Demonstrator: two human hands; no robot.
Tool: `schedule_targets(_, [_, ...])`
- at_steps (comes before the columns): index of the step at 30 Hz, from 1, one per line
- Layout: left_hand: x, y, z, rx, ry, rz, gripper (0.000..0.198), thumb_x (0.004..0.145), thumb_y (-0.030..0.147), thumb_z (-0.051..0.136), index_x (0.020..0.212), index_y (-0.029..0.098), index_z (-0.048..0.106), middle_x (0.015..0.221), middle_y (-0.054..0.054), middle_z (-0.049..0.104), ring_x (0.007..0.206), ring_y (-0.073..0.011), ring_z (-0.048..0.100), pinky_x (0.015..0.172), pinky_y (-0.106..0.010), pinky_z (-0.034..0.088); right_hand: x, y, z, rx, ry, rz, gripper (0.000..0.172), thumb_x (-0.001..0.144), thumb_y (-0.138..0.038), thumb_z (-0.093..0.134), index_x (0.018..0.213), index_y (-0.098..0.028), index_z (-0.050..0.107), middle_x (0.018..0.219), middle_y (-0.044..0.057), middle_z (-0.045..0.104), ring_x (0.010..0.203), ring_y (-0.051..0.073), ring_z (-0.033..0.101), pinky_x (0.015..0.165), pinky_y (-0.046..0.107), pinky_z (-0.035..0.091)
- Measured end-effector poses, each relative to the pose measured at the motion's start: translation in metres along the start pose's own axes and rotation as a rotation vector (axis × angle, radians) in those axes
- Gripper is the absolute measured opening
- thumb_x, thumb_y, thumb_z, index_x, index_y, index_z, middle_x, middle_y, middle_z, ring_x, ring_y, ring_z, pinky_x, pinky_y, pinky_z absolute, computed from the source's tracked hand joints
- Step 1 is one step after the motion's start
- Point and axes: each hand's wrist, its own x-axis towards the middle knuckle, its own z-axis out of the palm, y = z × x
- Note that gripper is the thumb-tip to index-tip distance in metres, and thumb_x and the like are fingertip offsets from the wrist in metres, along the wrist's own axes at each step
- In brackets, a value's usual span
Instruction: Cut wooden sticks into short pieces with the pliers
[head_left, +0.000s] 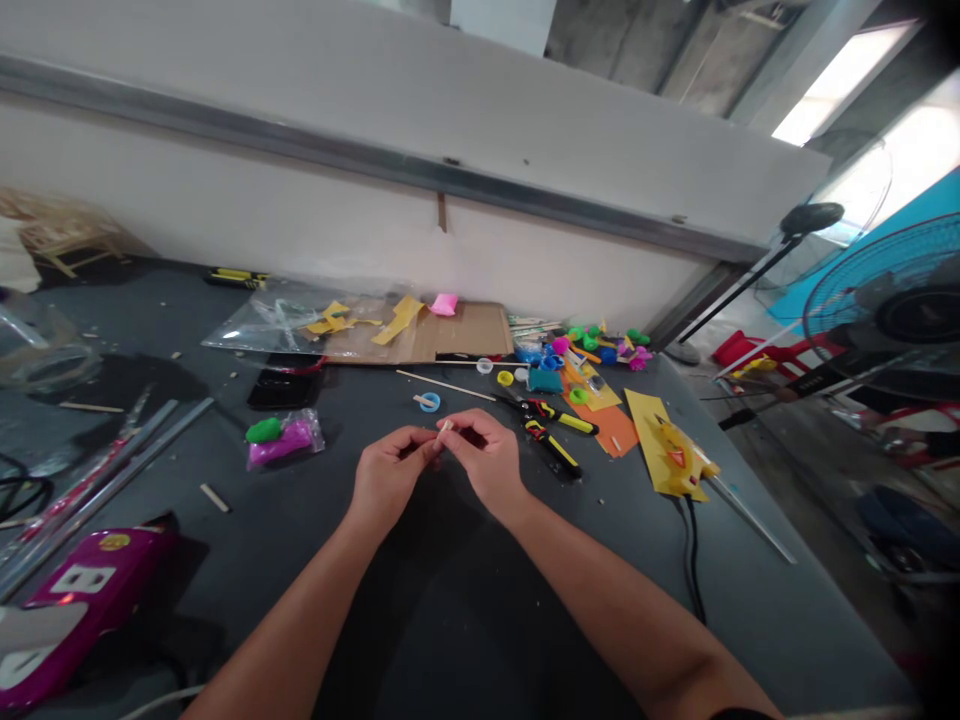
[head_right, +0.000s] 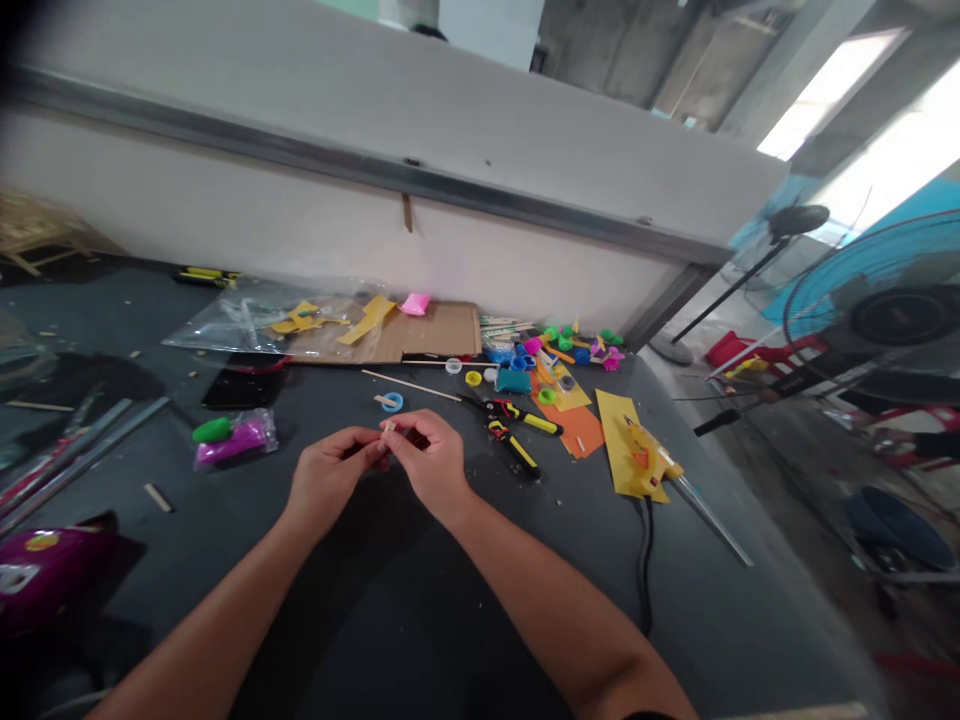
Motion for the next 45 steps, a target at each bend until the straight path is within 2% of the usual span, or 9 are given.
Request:
schedule_targets(3, [-0.001,0.001,0.000,-0.052,-0.040,0.000,0.020,0.072,0.035,0.063,0.077,0.017,0.068,0.061,0.000,0.065,0.057,-0.0114,0.059,0.058,-0.023,0.048,0.003,0.003,0.000,0.128,0.005,0.114,0.010,0.070,-0.026,0.065,0.078,-0.020,0.066,0.075,-0.001,0.063,0.065,0.012,0.055,0.059,0.023,0.044])
schedule_targets(7, [-0.003,0.004,0.002,-0.229,-0.131,-0.031,0.020,0.073,0.032,0.062,0.083,0.015,0.067,0.069,-0.002,0.067,0.056,-0.0113,0.060,0.058,-0.024,0.051,0.009,0.008,-0.001,0.336,0.000,0.329,0.014,0.067,-0.028,0.068,0.075,-0.018,0.064,0.059,-0.004,0.057,0.044,0.005,0.038,0.040,0.017,0.028])
schedule_targets(12, [-0.006,0.008,0.003,-0.355,-0.173,-0.090,0.022,0.070,0.029,0.065,0.087,0.014,0.067,0.073,-0.004,0.068,0.060,-0.0120,0.061,0.059,-0.026,0.053,0.012,0.010,-0.003,0.508,-0.038,0.500,0.019,0.064,-0.031,0.071,0.072,-0.016,0.063,0.056,-0.004,0.054,0.043,0.004,0.035,0.037,0.015,0.022])
schedule_targets(21, [-0.003,0.006,0.003,-0.268,-0.126,-0.050,0.017,0.072,0.029,0.064,0.078,0.013,0.067,0.069,-0.003,0.067,0.055,-0.0097,0.059,0.057,-0.022,0.050,0.010,0.013,0.000,0.559,-0.068,0.559,0.021,0.062,-0.030,0.073,0.072,-0.015,0.063,0.053,-0.005,0.051,0.043,0.004,0.036,0.036,0.014,0.023])
schedule_targets(31, [-0.005,0.006,0.006,-0.305,-0.123,-0.066,0.020,0.071,0.029,0.064,0.084,0.014,0.066,0.073,-0.003,0.067,0.060,-0.0117,0.059,0.058,-0.026,0.053,0.012,0.014,-0.002,0.685,-0.073,0.647,0.021,0.061,-0.027,0.074,0.071,-0.014,0.061,0.056,-0.003,0.055,0.043,0.003,0.037,0.035,0.013,0.021])
schedule_targets(35, [-0.005,0.004,0.006,-0.198,-0.053,0.007,0.016,0.068,0.028,0.066,0.079,0.016,0.067,0.068,-0.001,0.066,0.057,-0.0103,0.058,0.058,-0.023,0.050,0.011,0.015,-0.002,0.767,-0.115,0.683,0.020,0.062,-0.025,0.073,0.073,-0.016,0.060,0.060,-0.003,0.056,0.045,0.003,0.038,0.036,0.012,0.025])
schedule_targets(40, [-0.005,0.004,0.003,-0.101,0.139,0.029,0.016,0.070,0.032,0.064,0.076,0.018,0.067,0.062,0.001,0.064,0.055,-0.0113,0.058,0.058,-0.023,0.049,0.005,0.014,0.005,0.821,-0.124,0.680,0.019,0.060,-0.019,0.074,0.072,-0.017,0.059,0.057,-0.005,0.052,0.048,0.005,0.042,0.039,0.013,0.031])
schedule_targets(43, [-0.006,0.005,0.004,-0.077,0.219,0.081,0.017,0.072,0.032,0.062,0.080,0.018,0.068,0.075,-0.001,0.067,0.068,-0.0137,0.061,0.066,-0.024,0.050,0.002,0.013,0.010,0.822,-0.120,0.672,0.018,0.060,-0.018,0.074,0.070,-0.017,0.059,0.058,-0.005,0.053,0.050,0.005,0.044,0.041,0.012,0.033])
schedule_targets(45, [-0.007,0.004,0.007,-0.051,0.217,0.154,0.018,0.075,0.031,0.059,0.083,0.019,0.069,0.088,-0.004,0.067,0.082,-0.0156,0.061,0.077,-0.026,0.048,0.001,0.014,0.012,0.830,-0.107,0.682,0.017,0.061,-0.018,0.073,0.068,-0.017,0.058,0.057,-0.005,0.052,0.049,0.004,0.044,0.041,0.012,0.034])
